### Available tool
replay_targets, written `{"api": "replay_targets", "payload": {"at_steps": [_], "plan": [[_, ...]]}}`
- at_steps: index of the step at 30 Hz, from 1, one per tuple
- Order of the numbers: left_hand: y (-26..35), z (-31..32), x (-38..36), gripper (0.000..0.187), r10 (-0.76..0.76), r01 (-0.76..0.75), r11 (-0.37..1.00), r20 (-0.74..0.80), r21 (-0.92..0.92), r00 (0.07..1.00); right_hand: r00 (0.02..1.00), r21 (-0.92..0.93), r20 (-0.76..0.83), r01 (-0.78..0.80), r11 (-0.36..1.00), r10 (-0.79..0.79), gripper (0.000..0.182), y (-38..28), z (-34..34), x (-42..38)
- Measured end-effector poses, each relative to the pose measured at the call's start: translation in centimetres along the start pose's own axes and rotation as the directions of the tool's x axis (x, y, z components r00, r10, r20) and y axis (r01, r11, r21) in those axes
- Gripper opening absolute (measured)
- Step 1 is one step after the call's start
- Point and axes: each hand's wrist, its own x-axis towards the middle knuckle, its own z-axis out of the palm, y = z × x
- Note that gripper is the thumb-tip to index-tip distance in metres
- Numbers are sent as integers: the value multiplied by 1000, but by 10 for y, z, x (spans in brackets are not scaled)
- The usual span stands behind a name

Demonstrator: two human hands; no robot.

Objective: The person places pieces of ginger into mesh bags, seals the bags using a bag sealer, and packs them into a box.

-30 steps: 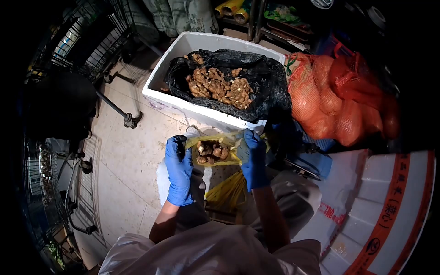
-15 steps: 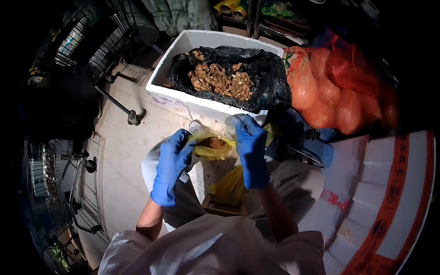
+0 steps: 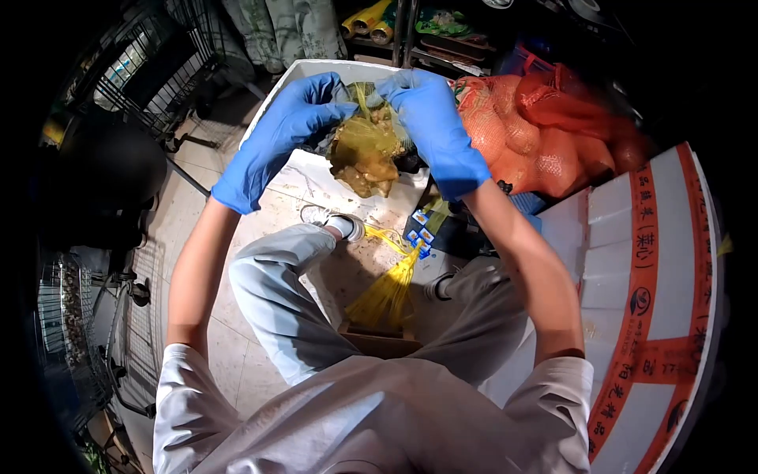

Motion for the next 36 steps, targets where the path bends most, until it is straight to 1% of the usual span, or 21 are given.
{"api": "replay_targets", "payload": {"at_steps": [2,3,6,8,10,11,12,14,16,18,20,22,24,25,26,28,29,30,32,34,36], "plan": [[16,-9,4,15,38,-39,995,-15,-91,999,995,-193,21,-94,977,100,13,-19,-6,5],[18,-13,8,13,176,-179,979,-40,-100,984,998,-132,0,-66,989,67,11,-21,-8,5],[26,-23,11,11,97,-88,976,37,-197,995,991,-14,42,-125,992,126,11,-40,-23,-1],[37,-29,9,13,189,-195,967,-51,-167,981,989,23,22,-144,989,143,12,-39,-27,-7],[44,-16,1,16,216,-215,929,-31,-302,976,979,99,-10,-203,974,205,15,-41,-25,-17],[45,-10,-3,17,244,-266,870,-107,-414,964,968,7,13,-250,968,250,16,-46,-27,-23],[41,-8,-9,20,218,-256,859,-137,-443,966,971,14,11,-239,971,239,16,-46,-28,-29],[26,9,-29,27,125,-160,882,-108,-442,986,948,185,64,-317,930,311,16,-39,-30,-42],[-6,41,-49,40,-48,16,956,-101,-292,994,939,194,-2,-336,922,343,16,-44,-30,-53],[-41,74,-58,50,-118,102,979,-85,-175,989,944,187,6,-325,927,330,15,-50,-33,-64],[-44,94,-54,68,-79,84,987,43,-135,996,942,177,18,-332,926,335,14,-57,-36,-71],[-25,106,-45,60,-124,129,973,34,-193,992,941,165,33,-339,926,338,13,-56,-40,-76],[-20,111,-22,40,-193,211,969,142,-128,971,968,261,46,-251,932,247,14,-49,-42,-78],[-15,116,-19,22,3,15,978,86,-206,996,969,190,26,-245,951,244,17,-49,-41,-79],[-10,115,-18,22,2,17,980,91,-198,996,970,198,21,-241,950,242,17,-50,-47,-79],[13,107,-17,18,-35,54,996,233,-76,972,977,457,193,-169,873,89,20,-48,-69,-79],[17,99,-14,16,62,-54,998,322,-33,945,996,460,65,-89,883,67,26,-42,-79,-78],[13,98,-14,16,-14,58,988,292,-144,956,987,588,83,-158,793,134,28,-30,-89,-77],[32,92,-11,16,-65,130,980,376,-152,924,977,401,205,-140,905,60,34,31,-91,-71],[44,89,-12,17,-103,172,973,379,-152,920,949,400,195,-306,864,246,39,97,-67,-76],[49,88,-10,18,-135,209,964,375,-164,917,893,519,418,-388,761,170,50,155,-66,-110]]}}
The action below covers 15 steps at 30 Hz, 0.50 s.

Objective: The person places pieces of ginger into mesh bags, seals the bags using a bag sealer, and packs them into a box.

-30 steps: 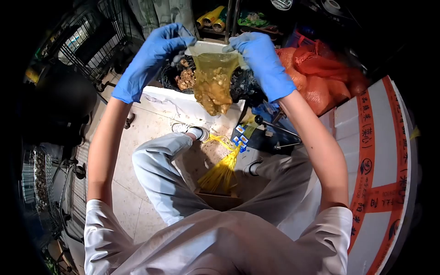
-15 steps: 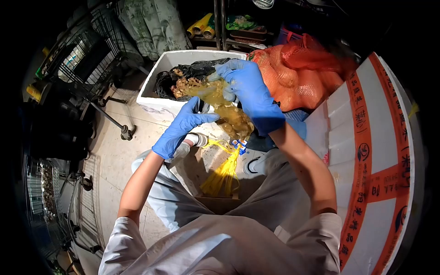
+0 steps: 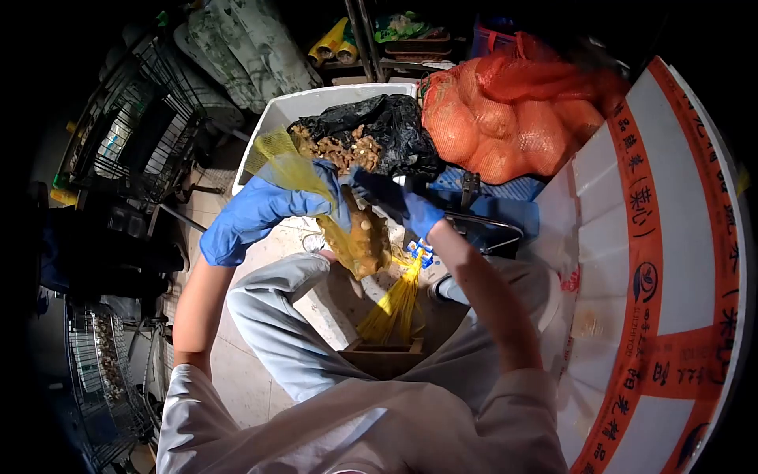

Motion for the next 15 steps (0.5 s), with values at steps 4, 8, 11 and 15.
{"api": "replay_targets", "payload": {"at_steps": [4,8,11,15], "plan": [[-13,-10,3,19,-80,97,988,-142,119,987,942,404,-95,-258,877,321,51,5,28,-13],[-34,-6,-3,18,-147,185,970,-228,155,963,948,45,-317,-21,999,34,49,18,32,-43],[-68,23,-8,14,-168,189,980,-272,54,948,806,78,-585,164,983,-88,46,15,46,-90],[-143,52,-15,15,-161,160,987,-146,-19,976,524,206,-851,306,930,16,34,50,46,-162]]}}
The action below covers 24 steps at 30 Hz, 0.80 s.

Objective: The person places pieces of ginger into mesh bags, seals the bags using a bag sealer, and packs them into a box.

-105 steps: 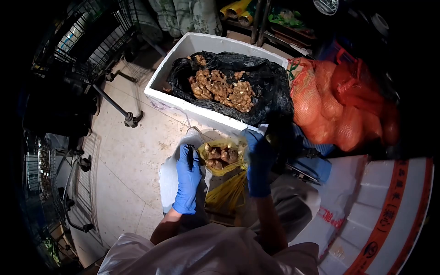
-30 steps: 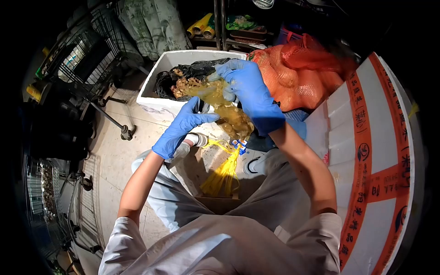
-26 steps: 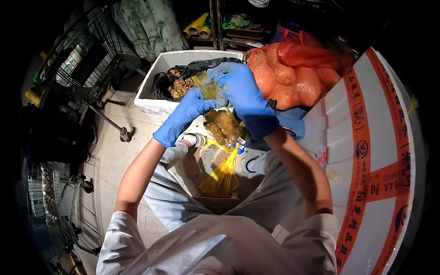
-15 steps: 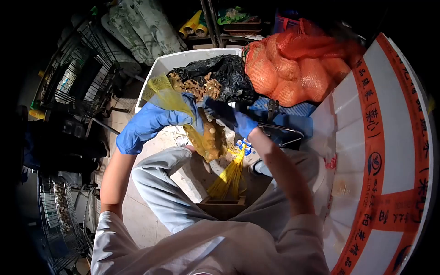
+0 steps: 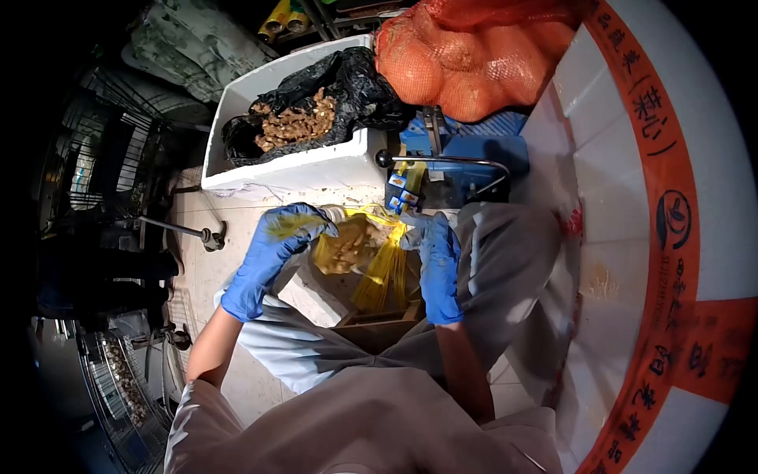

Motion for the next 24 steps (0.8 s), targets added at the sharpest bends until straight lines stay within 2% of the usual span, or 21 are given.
{"api": "replay_targets", "payload": {"at_steps": [1,3,4,5,7,8,10,12,14,15,17,18,19,21,22,23,24], "plan": [[-18,8,2,15,-19,18,999,-14,-50,1000,1000,-68,-8,-19,998,18,31,4,-18,-5],[-41,20,9,15,-142,142,989,-14,-31,990,949,-41,-304,69,997,-78,30,17,-33,-10],[-64,20,17,17,-111,111,994,12,3,994,955,-143,-292,6,990,-48,30,10,-37,-14],[-84,22,25,17,-114,114,993,25,4,993,951,-141,-304,9,990,-52,30,13,-47,-9],[-108,28,46,20,-107,108,994,51,-21,993,941,274,-329,16,962,78,31,20,-57,4],[-130,26,61,23,-83,83,997,124,6,989,939,275,-336,23,961,74,31,19,-56,2],[-141,34,89,25,-155,166,985,216,-36,964,966,-138,-231,86,987,-117,32,-1,-29,-8],[-151,41,117,25,-191,219,971,248,-92,950,966,-136,-224,102,985,-131,31,-2,-26,-7],[-151,47,145,26,-297,301,953,255,26,920,972,-167,-196,100,981,-133,28,-4,-28,-9],[-159,48,161,28,-298,293,954,241,54,924,970,-171,-203,101,980,-135,28,-6,-25,-13],[-165,51,185,30,-228,230,973,225,15,947,921,-307,-336,89,948,-196,25,-16,-13,-18],[-156,52,189,28,-311,323,946,201,-30,929,942,-334,-279,88,938,-187,23,-26,-7,-16],[-133,58,188,24,-167,198,969,195,-151,967,940,-338,-286,85,937,-188,23,-31,-5,-12],[-143,56,228,22,-26,142,913,291,-384,956,961,-430,-220,62,901,-171,20,-40,0,-1],[-144,54,251,26,13,-16,1000,251,9,968,983,-469,-129,54,882,-129,17,-50,8,8],[-165,52,273,26,31,-11,996,233,-85,972,990,-647,-32,84,758,-138,21,-55,15,21],[-161,46,284,26,-33,9,996,282,85,959,990,-790,64,127,600,-125,28,-56,24,36]]}}
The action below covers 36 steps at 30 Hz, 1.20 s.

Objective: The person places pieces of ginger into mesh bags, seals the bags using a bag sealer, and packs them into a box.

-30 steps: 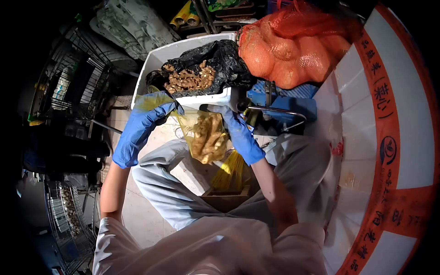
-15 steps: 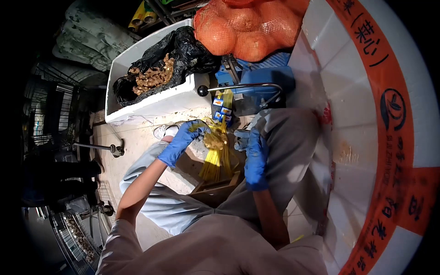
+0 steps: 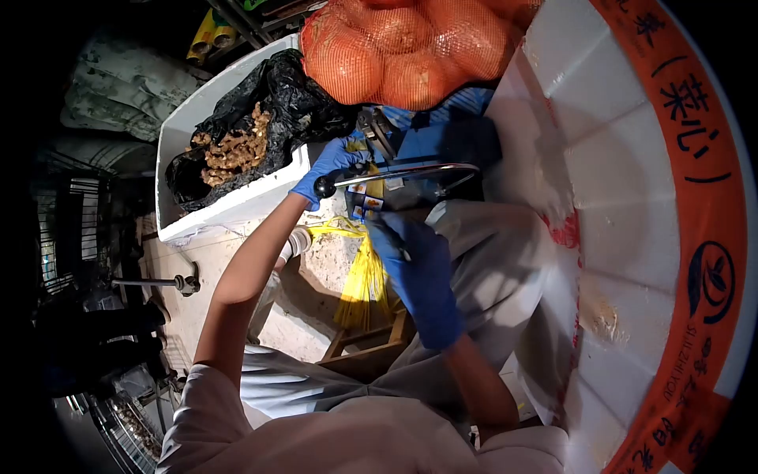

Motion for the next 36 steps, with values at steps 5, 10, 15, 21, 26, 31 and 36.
{"api": "replay_targets", "payload": {"at_steps": [5,10,15,21,26,31,36], "plan": [[-25,-21,34,25,63,-80,962,71,260,995,820,-859,261,438,265,-510,36,40,78,81],[-11,-28,26,30,58,-153,889,226,431,972,752,-876,482,427,-225,-450,19,44,113,98],[-5,-31,28,44,66,-208,810,267,549,962,703,-733,604,675,87,-376,14,56,115,121],[-28,-37,42,27,282,-465,707,392,533,876,694,-620,635,719,313,-338,10,112,192,128],[-15,-31,33,20,190,-341,813,339,472,921,786,-818,573,567,100,234,14,175,260,139],[-23,-30,29,26,521,-594,726,286,346,804,894,-846,431,353,400,121,19,238,284,149],[-10,-29,27,46,425,-527,682,312,506,850,916,-747,400,311,587,24,24,241,283,145]]}}
